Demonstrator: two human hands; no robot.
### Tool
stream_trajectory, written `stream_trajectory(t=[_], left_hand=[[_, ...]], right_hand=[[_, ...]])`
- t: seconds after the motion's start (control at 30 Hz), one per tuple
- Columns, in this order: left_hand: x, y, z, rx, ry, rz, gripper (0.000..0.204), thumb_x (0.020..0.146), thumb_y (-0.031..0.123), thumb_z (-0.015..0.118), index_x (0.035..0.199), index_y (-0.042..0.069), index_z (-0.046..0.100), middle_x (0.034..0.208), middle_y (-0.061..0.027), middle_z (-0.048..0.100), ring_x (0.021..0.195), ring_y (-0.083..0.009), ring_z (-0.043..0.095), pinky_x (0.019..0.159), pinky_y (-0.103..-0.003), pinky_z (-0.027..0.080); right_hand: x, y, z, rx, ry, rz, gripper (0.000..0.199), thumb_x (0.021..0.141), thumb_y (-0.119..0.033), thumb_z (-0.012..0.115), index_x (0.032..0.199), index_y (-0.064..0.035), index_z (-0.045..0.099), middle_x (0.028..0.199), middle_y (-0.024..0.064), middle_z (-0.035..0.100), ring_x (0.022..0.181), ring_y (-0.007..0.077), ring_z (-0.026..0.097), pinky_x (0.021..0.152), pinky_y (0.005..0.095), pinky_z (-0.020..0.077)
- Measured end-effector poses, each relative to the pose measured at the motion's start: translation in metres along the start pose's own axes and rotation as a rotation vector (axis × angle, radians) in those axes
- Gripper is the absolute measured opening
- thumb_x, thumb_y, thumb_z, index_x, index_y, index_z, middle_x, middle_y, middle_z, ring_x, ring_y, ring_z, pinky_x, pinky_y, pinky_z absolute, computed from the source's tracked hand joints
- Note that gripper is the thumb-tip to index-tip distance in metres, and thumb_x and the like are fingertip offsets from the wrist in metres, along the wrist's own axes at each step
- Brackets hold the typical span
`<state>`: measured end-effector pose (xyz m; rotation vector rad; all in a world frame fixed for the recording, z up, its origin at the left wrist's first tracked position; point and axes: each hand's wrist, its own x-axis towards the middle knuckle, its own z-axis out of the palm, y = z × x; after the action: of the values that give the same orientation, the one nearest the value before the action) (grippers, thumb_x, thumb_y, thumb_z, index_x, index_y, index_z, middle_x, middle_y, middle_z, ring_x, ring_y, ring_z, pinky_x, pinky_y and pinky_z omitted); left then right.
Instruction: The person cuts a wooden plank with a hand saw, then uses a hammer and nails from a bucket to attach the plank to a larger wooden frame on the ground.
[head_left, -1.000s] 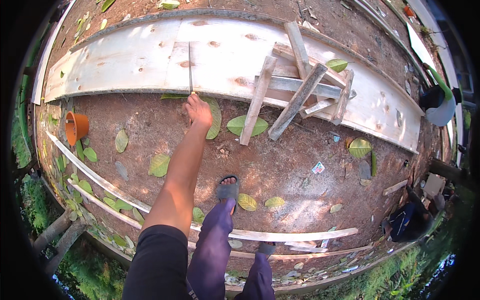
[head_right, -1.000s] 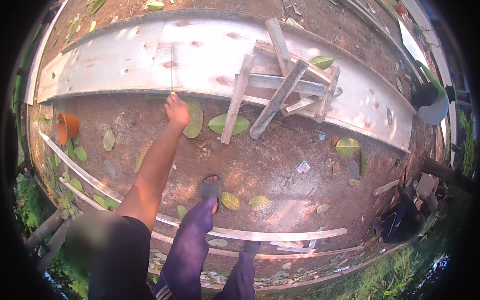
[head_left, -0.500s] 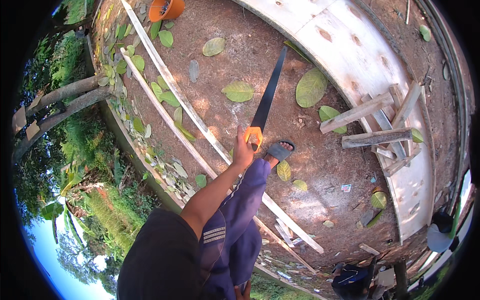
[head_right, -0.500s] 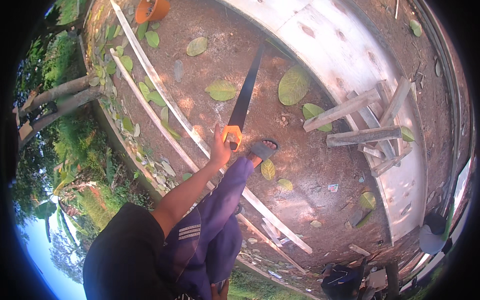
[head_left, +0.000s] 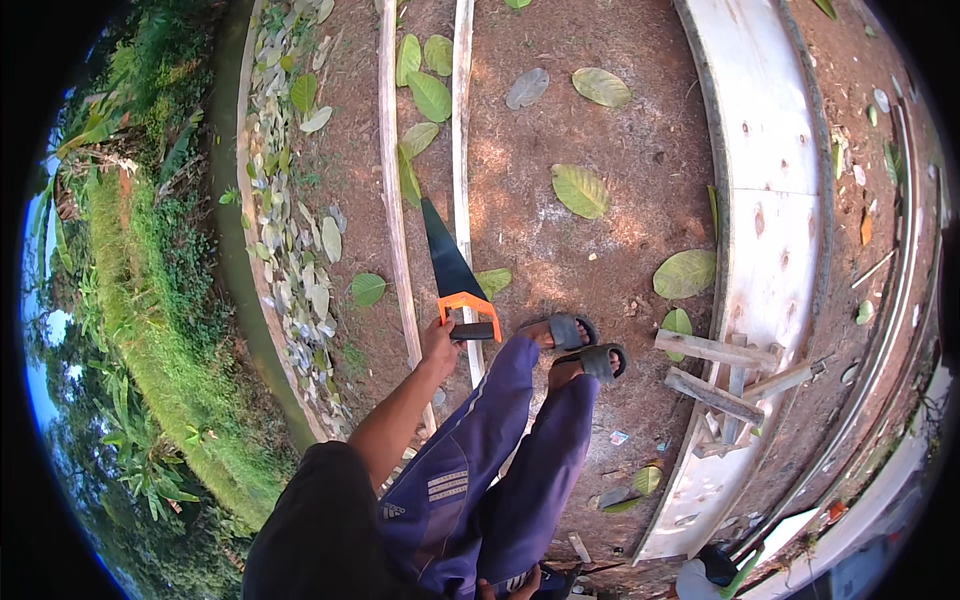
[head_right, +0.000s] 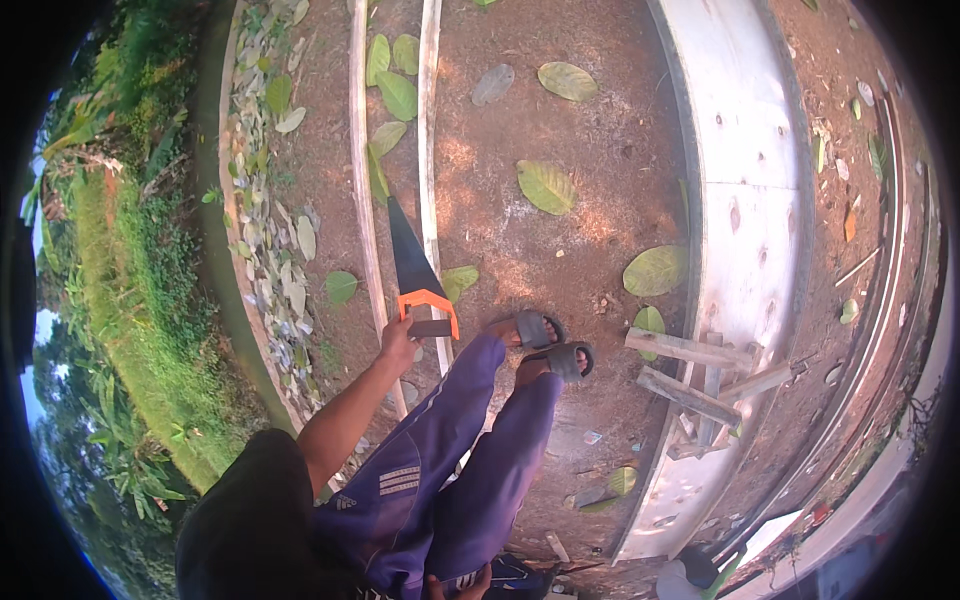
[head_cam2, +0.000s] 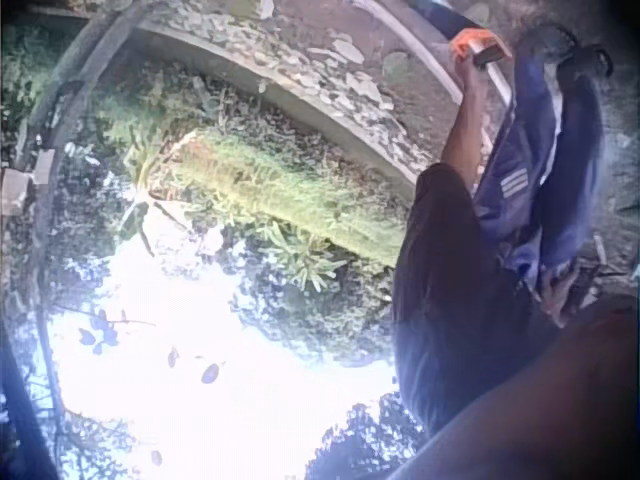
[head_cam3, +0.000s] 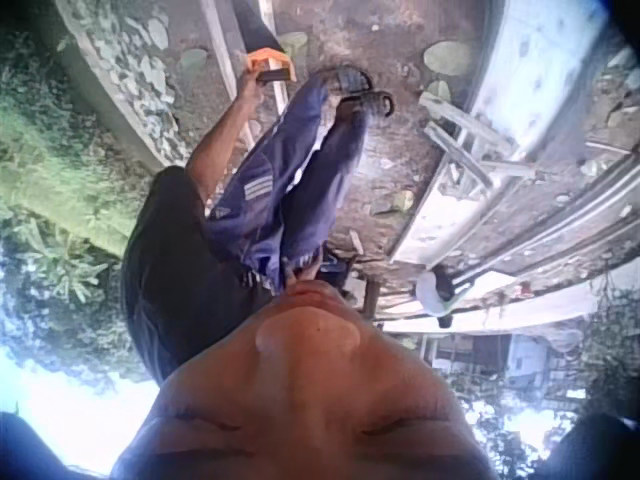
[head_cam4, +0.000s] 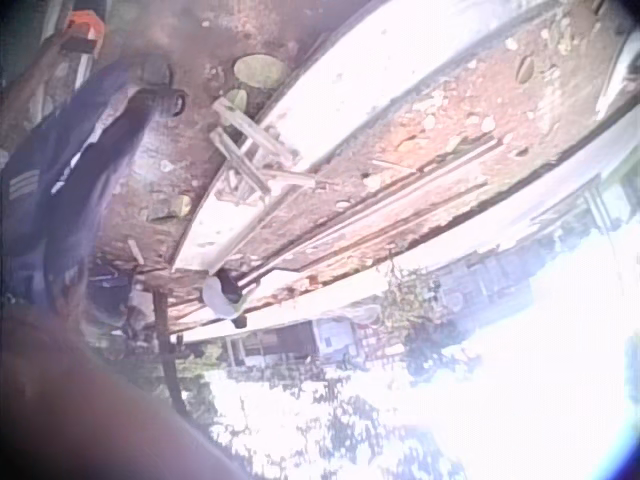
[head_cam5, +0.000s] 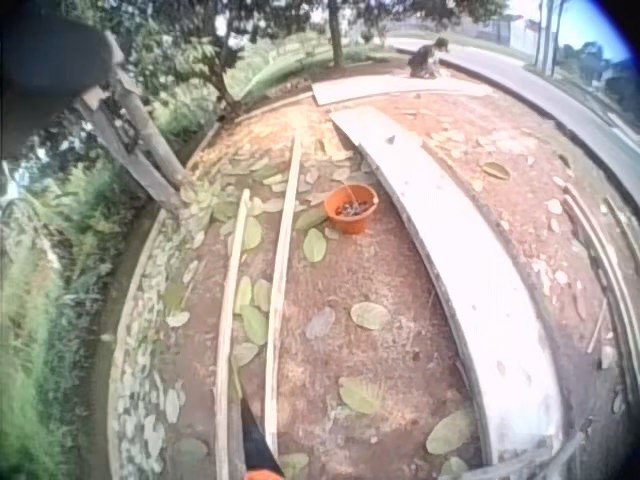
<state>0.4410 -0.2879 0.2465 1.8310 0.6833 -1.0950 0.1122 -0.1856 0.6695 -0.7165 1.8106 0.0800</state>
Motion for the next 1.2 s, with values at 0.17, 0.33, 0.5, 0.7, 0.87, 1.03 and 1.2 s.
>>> stream_trajectory(t=[0.17, 0.33, 0.5, 0.7, 0.87, 1.03, 1.2], left_hand=[[0.042, -0.029, -0.037, -0.626, -0.090, -0.004, 0.015, 0.096, 0.027, 0.071, 0.108, 0.024, 0.063, 0.087, 0.0045, 0.066, 0.080, -0.0143, 0.063, 0.075, -0.039, 0.046], [0.159, -0.044, -0.020, -1.229, 0.005, 0.095, 0.015, 0.094, 0.015, 0.071, 0.105, 0.012, 0.061, 0.090, -0.0055, 0.067, 0.083, -0.0243, 0.070, 0.090, -0.043, 0.060], [0.228, -0.033, -0.002, -1.073, 0.117, -0.032, 0.011, 0.101, 0.010, 0.060, 0.101, -0.001, 0.055, 0.094, -0.0128, 0.063, 0.089, -0.0282, 0.068, 0.092, -0.045, 0.063], [0.201, -0.067, -0.019, -1.055, 0.135, -0.331, 0.015, 0.098, 0.005, 0.053, 0.101, -0.009, 0.055, 0.101, -0.0232, 0.065, 0.093, -0.0363, 0.070, 0.085, -0.047, 0.066], [0.094, -0.074, -0.002, -0.508, 0.097, -0.430, 0.038, 0.102, 0.022, 0.052, 0.129, -0.004, 0.047, 0.113, -0.0199, 0.064, 0.099, -0.0331, 0.068, 0.086, -0.049, 0.062], [-0.023, -0.035, 0.031, 1.017, -0.171, 0.074, 0.036, 0.097, 0.033, 0.056, 0.105, 0.001, 0.071, 0.099, -0.0192, 0.071, 0.102, -0.0320, 0.069, 0.086, -0.046, 0.055], [-0.053, 0.086, 0.084, 0.954, -0.302, 0.339, 0.041, 0.100, 0.040, 0.056, 0.114, 0.003, 0.069, 0.102, -0.0153, 0.072, 0.103, -0.0308, 0.069, 0.097, -0.043, 0.051]], right_hand=[[0.032, -0.032, -0.015, -0.247, -0.019, -0.039, 0.103, 0.085, -0.043, 0.079, 0.159, 0.0023, 0.023, 0.161, 0.0292, 0.031, 0.147, 0.0429, 0.035, 0.120, 0.0468, 0.0304], [0.095, -0.083, -0.038, -0.615, -0.140, 0.047, 0.101, 0.086, -0.046, 0.077, 0.158, 0.0028, 0.024, 0.159, 0.0302, 0.034, 0.144, 0.0442, 0.038, 0.118, 0.0474, 0.0327], [0.141, -0.126, -0.052, -0.921, -0.293, 0.124, 0.100, 0.087, -0.048, 0.075, 0.157, 0.0032, 0.026, 0.157, 0.0311, 0.037, 0.142, 0.0455, 0.041, 0.117, 0.0480, 0.0350], [0.159, -0.163, -0.079, -1.057, -0.315, 0.153, 0.099, 0.088, -0.052, 0.073, 0.156, 0.0037, 0.028, 0.154, 0.0323, 0.041, 0.139, 0.0470, 0.045, 0.115, 0.0488, 0.0377], [0.167, -0.189, -0.106, -0.949, -0.281, 0.039, 0.096, 0.092, -0.059, 0.064, 0.155, 0.0044, 0.029, 0.152, 0.0326, 0.044, 0.136, 0.0493, 0.047, 0.113, 0.0506, 0.0403], [0.189, -0.195, -0.130, -0.761, -0.150, 0.002, 0.083, 0.092, -0.059, 0.061, 0.151, -0.0034, 0.042, 0.145, 0.0303, 0.052, 0.132, 0.0487, 0.053, 0.109, 0.0518, 0.0448], [0.237, -0.247, -0.135, -0.672, -0.235, -0.138, 0.067, 0.100, -0.050, 0.048, 0.149, -0.0041, 0.049, 0.151, 0.0252, 0.048, 0.135, 0.0452, 0.051, 0.116, 0.0500, 0.0397]])
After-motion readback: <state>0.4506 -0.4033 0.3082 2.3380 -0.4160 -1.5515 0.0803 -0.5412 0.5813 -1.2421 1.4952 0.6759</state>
